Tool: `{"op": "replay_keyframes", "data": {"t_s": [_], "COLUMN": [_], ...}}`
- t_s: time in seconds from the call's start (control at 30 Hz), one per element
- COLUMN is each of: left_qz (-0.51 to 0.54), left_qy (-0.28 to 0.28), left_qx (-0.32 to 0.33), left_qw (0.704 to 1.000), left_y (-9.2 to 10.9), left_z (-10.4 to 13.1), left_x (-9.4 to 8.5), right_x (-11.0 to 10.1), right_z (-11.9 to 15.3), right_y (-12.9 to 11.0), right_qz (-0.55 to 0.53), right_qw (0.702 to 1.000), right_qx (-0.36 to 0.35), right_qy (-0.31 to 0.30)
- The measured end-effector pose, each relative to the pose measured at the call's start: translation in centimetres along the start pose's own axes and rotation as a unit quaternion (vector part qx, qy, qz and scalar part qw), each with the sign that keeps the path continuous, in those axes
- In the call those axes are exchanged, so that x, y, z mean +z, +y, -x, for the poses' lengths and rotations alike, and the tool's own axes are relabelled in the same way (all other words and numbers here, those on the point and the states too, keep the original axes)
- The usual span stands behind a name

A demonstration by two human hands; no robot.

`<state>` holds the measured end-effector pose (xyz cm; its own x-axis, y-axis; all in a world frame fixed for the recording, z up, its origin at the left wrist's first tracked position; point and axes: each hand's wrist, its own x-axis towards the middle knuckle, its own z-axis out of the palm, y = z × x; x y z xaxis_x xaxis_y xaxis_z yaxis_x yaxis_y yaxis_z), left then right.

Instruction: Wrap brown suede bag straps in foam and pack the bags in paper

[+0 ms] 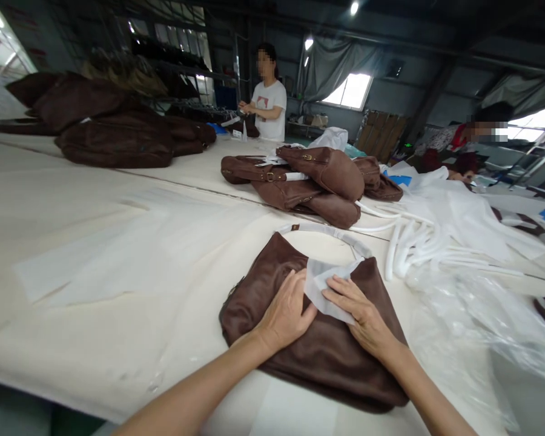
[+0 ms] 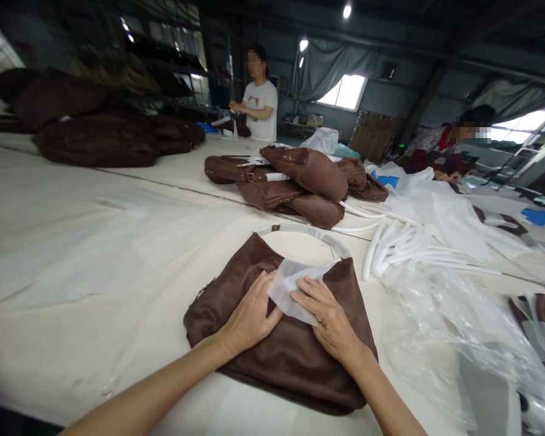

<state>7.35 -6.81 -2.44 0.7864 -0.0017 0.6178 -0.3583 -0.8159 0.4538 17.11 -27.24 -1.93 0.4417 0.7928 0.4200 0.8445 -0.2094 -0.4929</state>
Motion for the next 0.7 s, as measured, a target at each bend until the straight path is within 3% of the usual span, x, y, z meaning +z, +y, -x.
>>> {"op": "replay_keyframes", "data": {"t_s": [0.07,0.13,0.3,0.5,0.7], "left_qz": [0.032,0.044,0.050,0.024,-0.064], "left_qy": [0.059,0.065,0.002,-0.060,-0.185], "left_qx": [-0.027,-0.018,0.065,0.053,0.122], "left_qw": [0.997,0.997,0.997,0.996,0.973], "left_y": [-0.2,-0.3,-0.5,0.0,1.1], "left_z": [0.1,0.2,0.5,1.0,2.0], "left_x": [0.0,-0.2,-0.4,-0.4,-2.5], "right_x": [0.0,-0.1,-0.4,-0.5,0.1], "right_z": [0.1,0.1,0.3,1.2,2.8], "right_y": [0.2,0.3,-0.5,-2.0,-0.8], "right_qz": [0.007,0.021,0.079,0.188,0.217], "right_qw": [1.000,0.999,0.993,0.973,0.969], "right_qx": [-0.006,-0.013,-0.038,-0.039,-0.091], "right_qy": [-0.015,-0.036,-0.081,-0.128,-0.079]}}
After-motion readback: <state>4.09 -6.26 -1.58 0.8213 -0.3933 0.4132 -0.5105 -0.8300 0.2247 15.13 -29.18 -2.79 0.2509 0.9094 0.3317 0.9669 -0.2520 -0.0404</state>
